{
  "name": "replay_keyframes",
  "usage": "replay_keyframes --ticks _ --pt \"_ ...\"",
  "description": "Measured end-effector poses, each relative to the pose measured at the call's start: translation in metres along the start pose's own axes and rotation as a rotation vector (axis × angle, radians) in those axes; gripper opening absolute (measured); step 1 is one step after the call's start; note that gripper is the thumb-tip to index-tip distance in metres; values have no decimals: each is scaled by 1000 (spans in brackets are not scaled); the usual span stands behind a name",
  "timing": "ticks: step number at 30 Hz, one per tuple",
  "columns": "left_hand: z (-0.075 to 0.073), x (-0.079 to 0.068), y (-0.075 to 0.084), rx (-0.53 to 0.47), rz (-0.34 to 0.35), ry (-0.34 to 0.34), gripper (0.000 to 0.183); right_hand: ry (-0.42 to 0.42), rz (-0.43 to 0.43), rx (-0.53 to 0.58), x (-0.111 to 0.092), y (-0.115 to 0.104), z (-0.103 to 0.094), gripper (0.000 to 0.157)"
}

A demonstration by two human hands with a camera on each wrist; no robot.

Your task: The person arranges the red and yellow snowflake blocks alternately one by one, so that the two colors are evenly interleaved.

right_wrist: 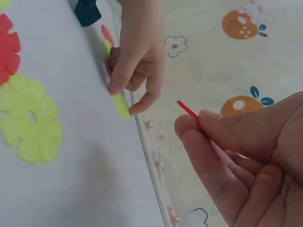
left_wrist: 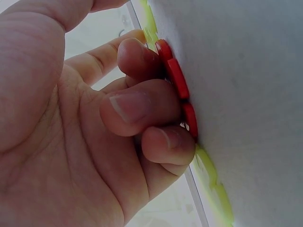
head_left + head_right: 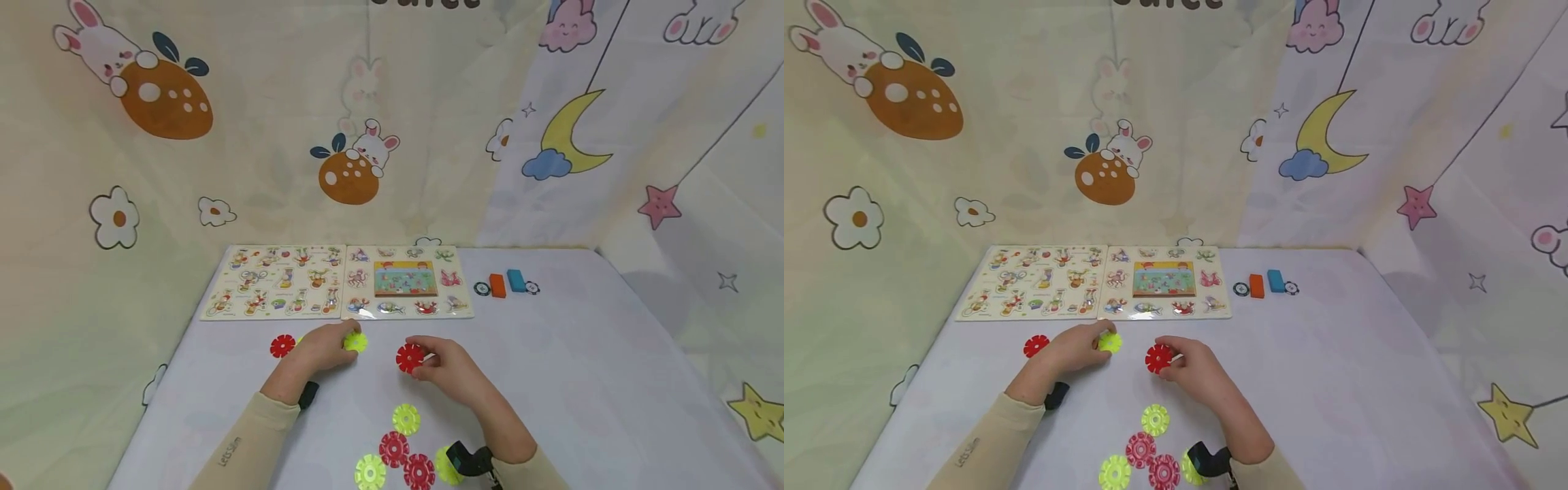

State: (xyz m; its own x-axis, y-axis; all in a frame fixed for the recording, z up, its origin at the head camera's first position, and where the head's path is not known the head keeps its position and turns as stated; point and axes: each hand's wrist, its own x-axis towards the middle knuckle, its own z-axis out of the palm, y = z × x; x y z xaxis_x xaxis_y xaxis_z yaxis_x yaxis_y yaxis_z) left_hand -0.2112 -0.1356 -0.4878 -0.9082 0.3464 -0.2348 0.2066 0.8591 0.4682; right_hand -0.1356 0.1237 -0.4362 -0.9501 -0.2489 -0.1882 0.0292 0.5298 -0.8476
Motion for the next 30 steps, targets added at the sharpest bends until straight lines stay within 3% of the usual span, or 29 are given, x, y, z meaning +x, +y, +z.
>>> replay_keyframes --ticks 7,14,22,30 --pt "0 -1 1 3 6 -9 49 53 17 -61 39 0 18 48" --pt "-2 -2 1 -9 27 2 50 32 37 -114 67 9 43 48" --pt "-1 -1 1 5 44 9 49 68 12 -198 78 13 57 50" --pt "-3 -2 2 24 41 6 49 100 56 -157 85 22 54 39"
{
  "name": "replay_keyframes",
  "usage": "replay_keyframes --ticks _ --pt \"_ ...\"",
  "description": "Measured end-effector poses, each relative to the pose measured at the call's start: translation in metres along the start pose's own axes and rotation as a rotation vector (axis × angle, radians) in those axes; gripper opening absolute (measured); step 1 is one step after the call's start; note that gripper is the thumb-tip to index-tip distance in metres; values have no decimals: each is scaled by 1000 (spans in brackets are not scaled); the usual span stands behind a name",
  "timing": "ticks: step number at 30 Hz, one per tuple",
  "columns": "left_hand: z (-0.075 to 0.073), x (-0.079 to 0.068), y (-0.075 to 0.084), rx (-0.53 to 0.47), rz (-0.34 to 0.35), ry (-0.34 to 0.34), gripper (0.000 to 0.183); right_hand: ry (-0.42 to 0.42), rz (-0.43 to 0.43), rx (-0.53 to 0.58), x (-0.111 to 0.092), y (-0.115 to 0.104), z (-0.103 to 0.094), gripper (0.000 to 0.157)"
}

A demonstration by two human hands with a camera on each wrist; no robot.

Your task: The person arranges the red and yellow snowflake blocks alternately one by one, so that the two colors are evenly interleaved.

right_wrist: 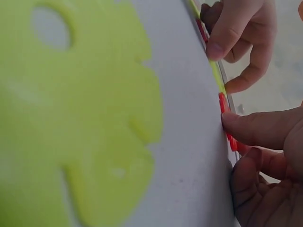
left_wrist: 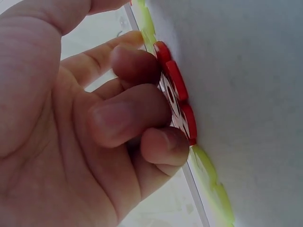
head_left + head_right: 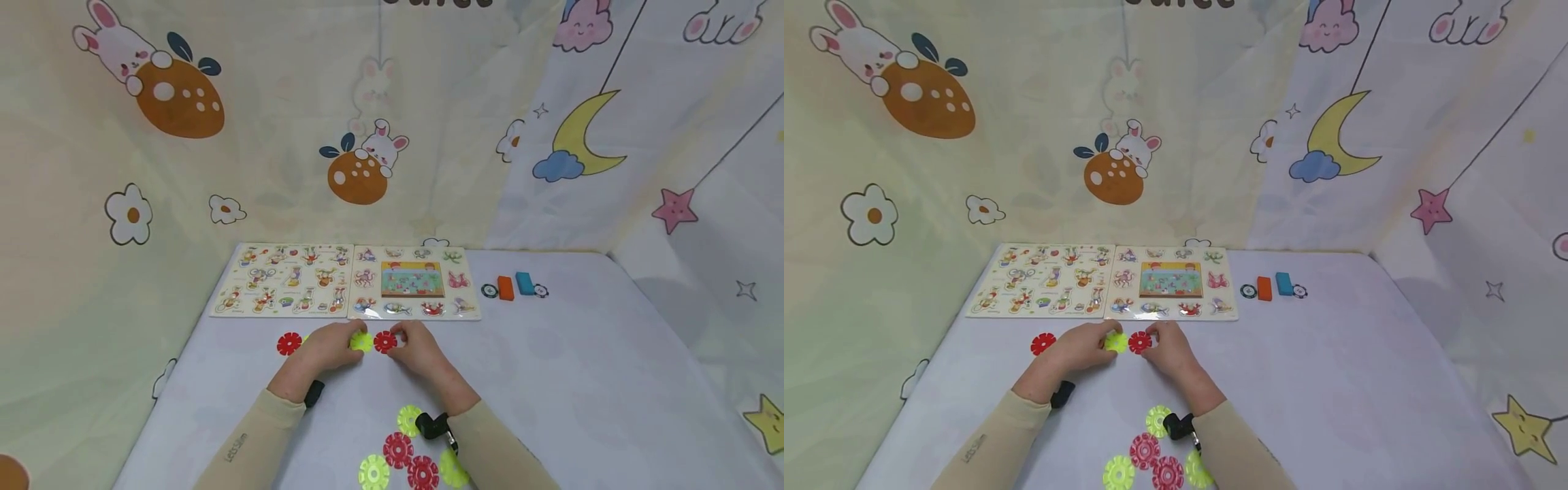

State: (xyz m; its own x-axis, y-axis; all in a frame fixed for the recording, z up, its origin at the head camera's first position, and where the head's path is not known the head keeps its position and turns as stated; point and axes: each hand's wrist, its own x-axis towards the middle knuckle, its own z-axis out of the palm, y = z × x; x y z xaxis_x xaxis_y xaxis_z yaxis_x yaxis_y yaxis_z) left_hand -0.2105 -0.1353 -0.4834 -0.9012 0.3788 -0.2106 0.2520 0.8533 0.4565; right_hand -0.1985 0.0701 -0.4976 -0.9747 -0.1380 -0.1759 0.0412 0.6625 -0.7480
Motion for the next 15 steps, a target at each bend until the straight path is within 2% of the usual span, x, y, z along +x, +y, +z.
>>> replay_keyframes --ticks 5,15 --pt "2 4 9 52 -12 17 54 5 -14 -1 3 3 -3 37" --pt "11 15 35 93 56 53 52 10 -65 9 1 5 -2 38"
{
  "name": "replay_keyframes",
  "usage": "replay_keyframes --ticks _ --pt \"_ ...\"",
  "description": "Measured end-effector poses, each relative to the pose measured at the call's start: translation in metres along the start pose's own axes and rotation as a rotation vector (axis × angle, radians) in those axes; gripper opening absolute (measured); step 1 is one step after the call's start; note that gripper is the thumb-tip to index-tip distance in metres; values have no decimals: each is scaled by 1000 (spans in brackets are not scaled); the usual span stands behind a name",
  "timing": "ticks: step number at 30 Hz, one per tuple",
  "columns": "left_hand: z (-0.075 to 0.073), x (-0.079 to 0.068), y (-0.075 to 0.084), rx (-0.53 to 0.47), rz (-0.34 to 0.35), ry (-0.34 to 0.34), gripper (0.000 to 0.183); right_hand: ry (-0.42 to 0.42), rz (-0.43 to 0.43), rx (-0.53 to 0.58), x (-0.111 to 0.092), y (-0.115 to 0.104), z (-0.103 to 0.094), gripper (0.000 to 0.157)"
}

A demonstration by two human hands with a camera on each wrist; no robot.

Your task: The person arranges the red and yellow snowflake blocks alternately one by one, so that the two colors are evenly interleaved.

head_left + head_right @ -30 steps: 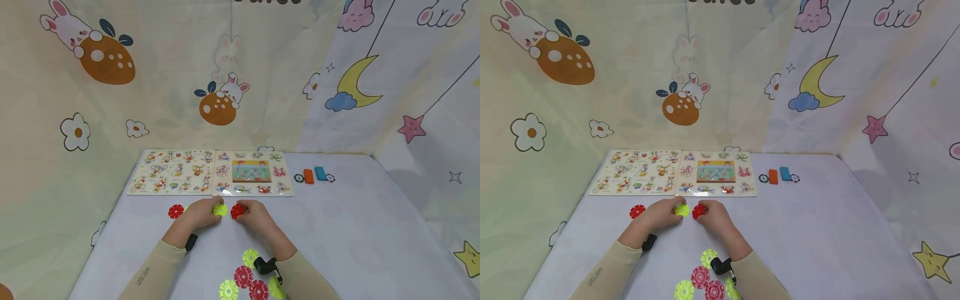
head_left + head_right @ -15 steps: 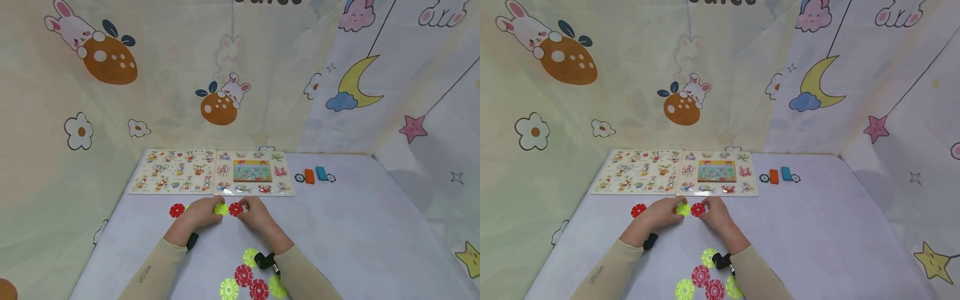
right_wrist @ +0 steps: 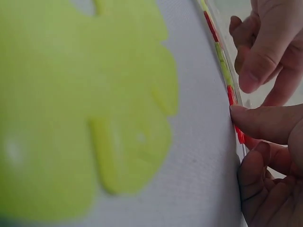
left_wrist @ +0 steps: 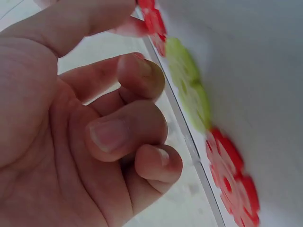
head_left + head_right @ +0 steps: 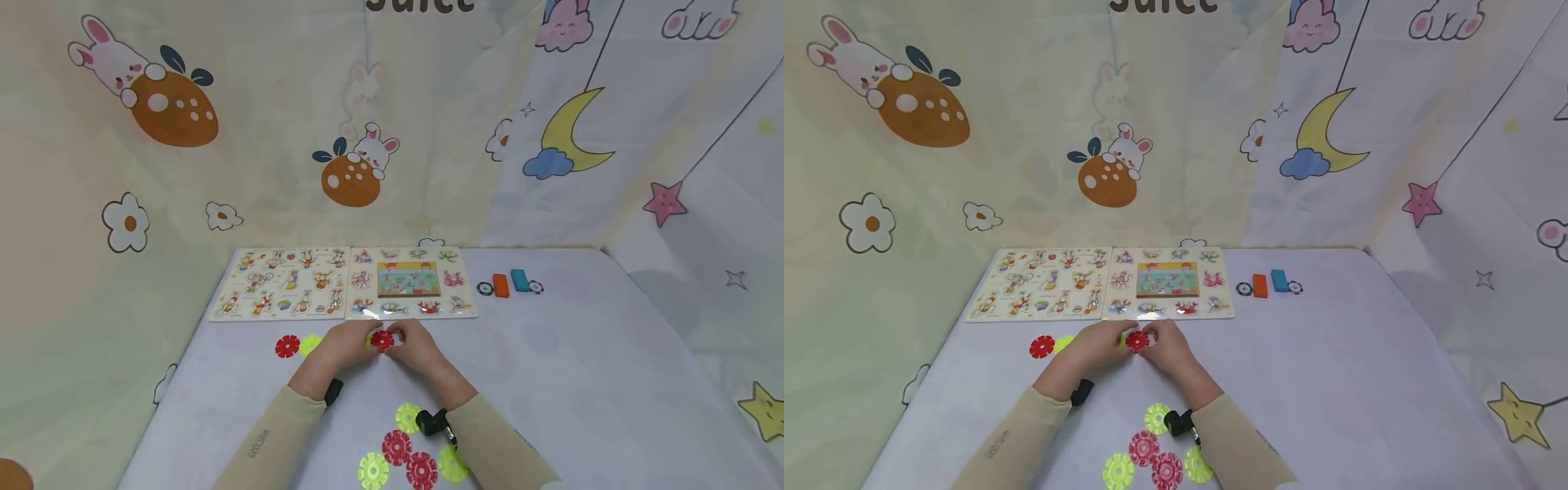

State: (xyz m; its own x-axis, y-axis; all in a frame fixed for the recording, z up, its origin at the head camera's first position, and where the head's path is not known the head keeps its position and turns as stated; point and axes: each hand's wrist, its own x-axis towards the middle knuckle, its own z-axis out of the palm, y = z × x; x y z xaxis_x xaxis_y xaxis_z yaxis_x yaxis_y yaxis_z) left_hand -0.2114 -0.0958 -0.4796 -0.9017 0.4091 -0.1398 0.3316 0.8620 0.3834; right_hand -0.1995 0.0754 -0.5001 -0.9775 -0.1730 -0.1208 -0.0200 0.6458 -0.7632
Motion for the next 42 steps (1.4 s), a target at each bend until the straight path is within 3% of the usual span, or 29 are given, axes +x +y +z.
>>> replay_keyframes --ticks 7,14,29,35,42 --pt "9 5 3 -77 38 -15 35 -2 7 -18 -3 2 -2 37" --pt "7 1 -8 -113 43 -9 37 -63 14 31 -8 -3 -2 44" --pt "7 2 -6 -113 29 -22 43 -264 5 -24 -79 2 -41 31" --pt "5 1 -4 -116 31 -27 42 -357 21 -80 -102 5 -32 33" --pt "6 1 -4 -116 33 -29 42 -328 53 -156 -109 5 -19 40"
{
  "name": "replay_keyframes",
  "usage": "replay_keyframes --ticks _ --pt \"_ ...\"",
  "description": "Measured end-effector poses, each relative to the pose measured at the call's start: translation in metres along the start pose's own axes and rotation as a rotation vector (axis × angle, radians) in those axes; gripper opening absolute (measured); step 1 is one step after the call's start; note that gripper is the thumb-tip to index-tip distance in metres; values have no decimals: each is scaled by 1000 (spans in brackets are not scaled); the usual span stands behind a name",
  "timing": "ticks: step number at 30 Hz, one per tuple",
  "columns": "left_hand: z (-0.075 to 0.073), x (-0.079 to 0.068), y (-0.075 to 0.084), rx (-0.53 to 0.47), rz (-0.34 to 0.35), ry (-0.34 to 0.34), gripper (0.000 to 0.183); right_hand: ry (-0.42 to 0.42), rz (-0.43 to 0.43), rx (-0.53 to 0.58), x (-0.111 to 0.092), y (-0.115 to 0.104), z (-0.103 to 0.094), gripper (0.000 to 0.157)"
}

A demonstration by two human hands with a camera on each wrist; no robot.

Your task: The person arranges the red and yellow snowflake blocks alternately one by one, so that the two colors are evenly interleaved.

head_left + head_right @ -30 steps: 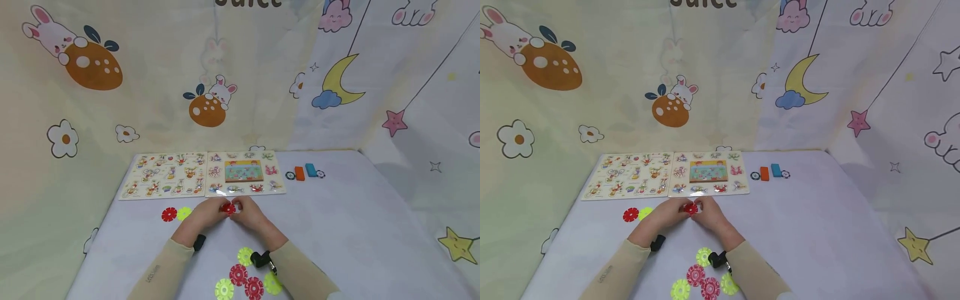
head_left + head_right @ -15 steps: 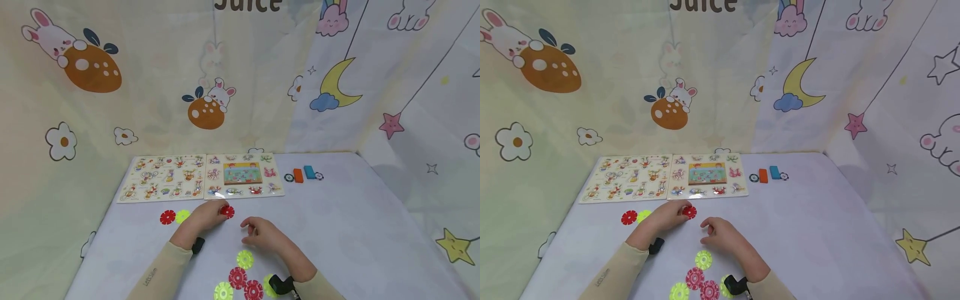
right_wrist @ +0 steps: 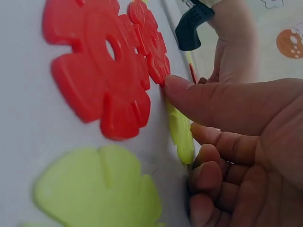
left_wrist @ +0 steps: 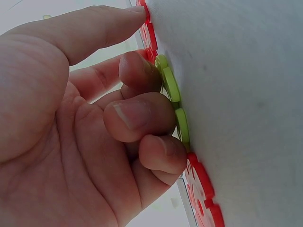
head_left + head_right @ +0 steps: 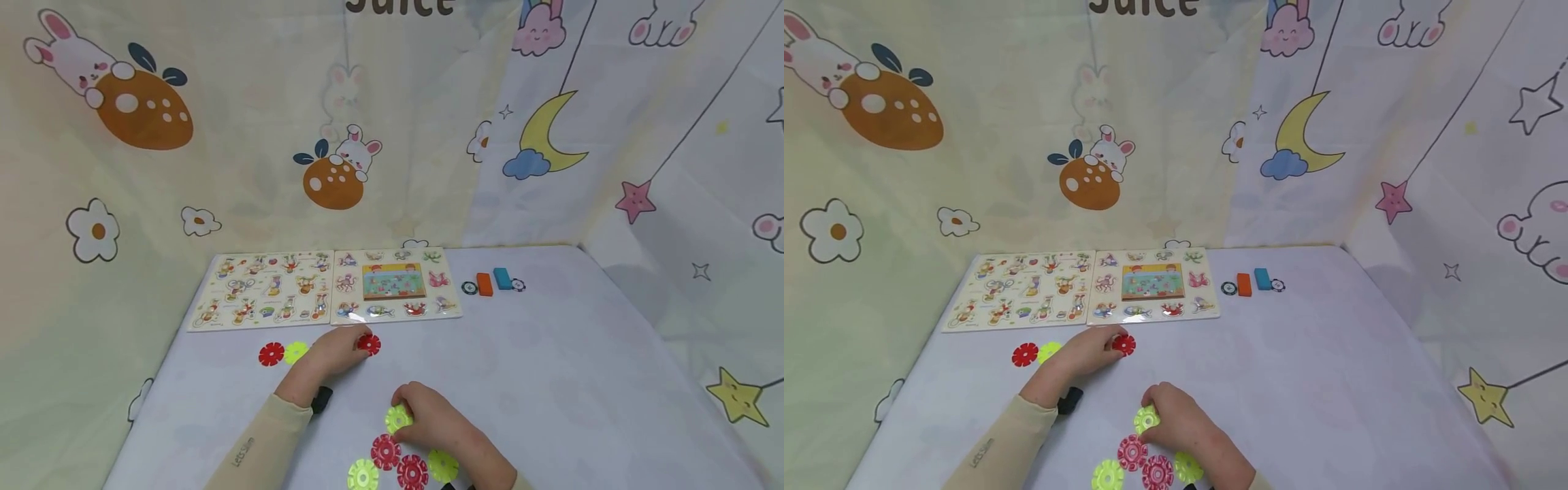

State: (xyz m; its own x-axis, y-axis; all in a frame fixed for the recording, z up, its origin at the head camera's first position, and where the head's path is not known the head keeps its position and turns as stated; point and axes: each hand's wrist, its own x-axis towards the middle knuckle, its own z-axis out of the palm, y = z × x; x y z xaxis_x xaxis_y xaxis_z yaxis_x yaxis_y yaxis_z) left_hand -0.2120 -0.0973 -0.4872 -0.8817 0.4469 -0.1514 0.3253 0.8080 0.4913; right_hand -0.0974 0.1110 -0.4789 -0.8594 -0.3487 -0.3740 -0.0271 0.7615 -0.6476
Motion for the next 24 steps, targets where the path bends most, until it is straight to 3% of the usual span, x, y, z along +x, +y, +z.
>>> replay_keyframes --ticks 9,17,24 --pt "-2 -1 2 4 4 1 41 2 47 -14 1 -7 1 36" --pt "1 0 0 21 -4 11 42 9 -15 63 -5 -11 -9 21" --pt "5 2 -4 47 31 25 40 124 -49 145 17 -10 -33 37"
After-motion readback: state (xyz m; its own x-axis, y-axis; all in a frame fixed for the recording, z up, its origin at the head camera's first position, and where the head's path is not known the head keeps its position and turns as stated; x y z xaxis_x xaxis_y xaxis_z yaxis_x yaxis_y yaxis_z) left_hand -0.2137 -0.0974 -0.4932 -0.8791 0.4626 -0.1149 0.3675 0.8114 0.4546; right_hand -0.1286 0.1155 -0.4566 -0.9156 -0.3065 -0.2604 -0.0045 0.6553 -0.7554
